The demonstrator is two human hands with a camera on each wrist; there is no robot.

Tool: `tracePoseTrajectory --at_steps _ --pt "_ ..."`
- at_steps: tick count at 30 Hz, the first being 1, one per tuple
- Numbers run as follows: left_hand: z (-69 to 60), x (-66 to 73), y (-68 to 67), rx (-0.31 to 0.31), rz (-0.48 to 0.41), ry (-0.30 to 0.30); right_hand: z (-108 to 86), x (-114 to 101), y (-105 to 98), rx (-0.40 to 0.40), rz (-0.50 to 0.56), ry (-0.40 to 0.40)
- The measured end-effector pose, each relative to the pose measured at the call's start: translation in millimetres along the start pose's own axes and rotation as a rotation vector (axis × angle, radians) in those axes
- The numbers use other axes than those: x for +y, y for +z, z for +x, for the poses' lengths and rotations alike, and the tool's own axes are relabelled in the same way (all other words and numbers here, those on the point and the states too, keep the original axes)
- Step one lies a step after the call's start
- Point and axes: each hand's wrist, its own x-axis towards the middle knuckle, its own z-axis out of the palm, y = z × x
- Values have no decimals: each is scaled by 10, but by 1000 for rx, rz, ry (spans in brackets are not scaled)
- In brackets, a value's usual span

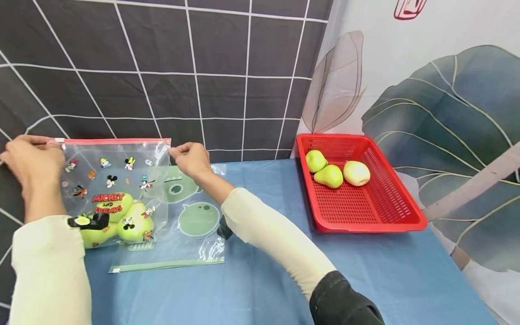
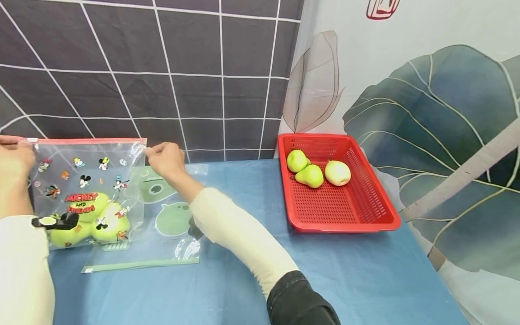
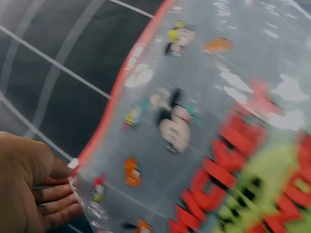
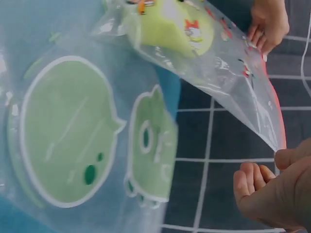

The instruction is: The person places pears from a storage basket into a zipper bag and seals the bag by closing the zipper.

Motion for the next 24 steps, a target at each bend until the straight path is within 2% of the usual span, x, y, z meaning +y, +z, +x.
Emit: tracePoseTrajectory --at_steps 2,4,7,10,11,12,14,16,18,19,20,24 --pt "32 -56 117 2 38 47 92 124 39 -9 2 58" --pt "16 -99 192 -51 109 115 245 334 107 -12 -3 74" --pt "-54 -129 291 -200 268 215 521 726 215 -15 -26 67" --pt "-158 -131 409 -422 451 290 687 1045 230 -47 -45 63" --pt "-207 -134 462 -499 507 310 680 1123 192 -61 -46 48" --pt "-258 -139 521 -566 564 342 612 1106 95 -100 -45 51" --pt "-369 -163 639 -681 640 370 431 1046 -103 -159 -55 35" --pt "-474 -200 774 -751 683 398 259 1019 -300 -196 -86 -25" --pt "-567 -253 894 -767 710 418 7 860 -589 -264 -148 -58" --pt "-601 -286 940 -764 711 411 -16 944 -639 -271 -196 -130" --pt "-628 -319 978 -757 711 413 -81 958 -705 -289 -261 -161" --pt "-678 -442 1049 -702 698 413 -312 1022 -848 -385 -534 -214"
